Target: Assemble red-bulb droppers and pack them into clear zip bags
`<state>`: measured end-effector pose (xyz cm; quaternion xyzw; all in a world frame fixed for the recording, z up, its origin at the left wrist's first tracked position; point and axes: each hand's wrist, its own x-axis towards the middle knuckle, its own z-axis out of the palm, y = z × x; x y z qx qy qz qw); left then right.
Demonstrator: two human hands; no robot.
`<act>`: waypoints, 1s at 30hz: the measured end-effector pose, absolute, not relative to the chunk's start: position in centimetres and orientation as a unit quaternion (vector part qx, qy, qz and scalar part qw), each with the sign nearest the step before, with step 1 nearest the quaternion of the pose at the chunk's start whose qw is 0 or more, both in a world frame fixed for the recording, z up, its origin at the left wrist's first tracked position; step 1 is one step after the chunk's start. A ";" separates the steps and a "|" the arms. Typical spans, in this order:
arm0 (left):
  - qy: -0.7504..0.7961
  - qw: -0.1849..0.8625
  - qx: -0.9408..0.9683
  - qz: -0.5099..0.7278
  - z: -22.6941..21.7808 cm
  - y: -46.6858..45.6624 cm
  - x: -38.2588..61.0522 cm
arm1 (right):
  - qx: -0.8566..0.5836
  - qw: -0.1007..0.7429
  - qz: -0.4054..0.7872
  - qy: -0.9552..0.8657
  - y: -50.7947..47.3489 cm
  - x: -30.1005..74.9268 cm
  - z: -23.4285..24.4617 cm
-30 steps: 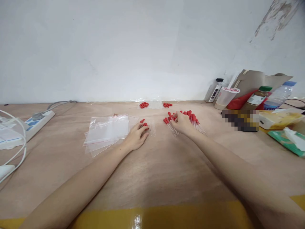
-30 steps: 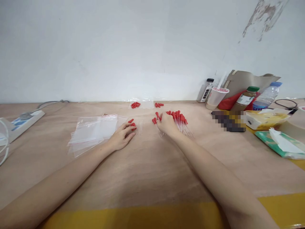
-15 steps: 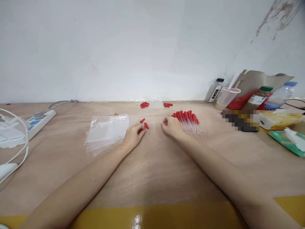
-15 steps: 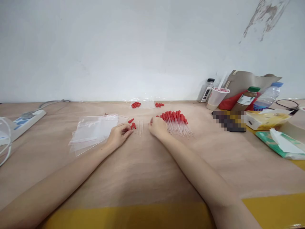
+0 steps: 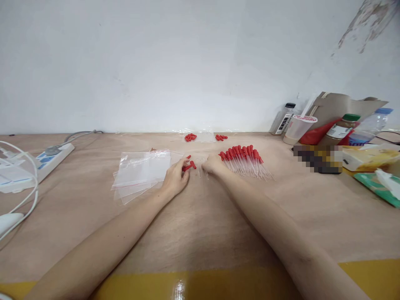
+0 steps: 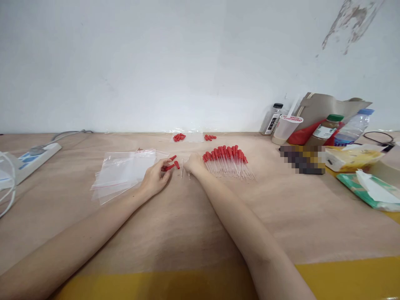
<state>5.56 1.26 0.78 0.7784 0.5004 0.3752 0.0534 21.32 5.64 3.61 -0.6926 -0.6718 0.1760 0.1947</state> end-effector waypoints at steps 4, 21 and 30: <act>0.464 0.025 0.799 0.381 0.8 1.2 5.4 | -0.686 0.204 0.180 -0.675 4.9 22.2 4.2; 0.359 0.024 0.869 0.339 1.3 -0.9 6.9 | -0.399 0.379 0.007 -0.835 -1.8 28.4 -0.1; 0.347 0.043 0.873 0.339 1.6 -1.2 7.0 | -0.399 0.348 -0.002 -0.848 -2.0 28.3 0.1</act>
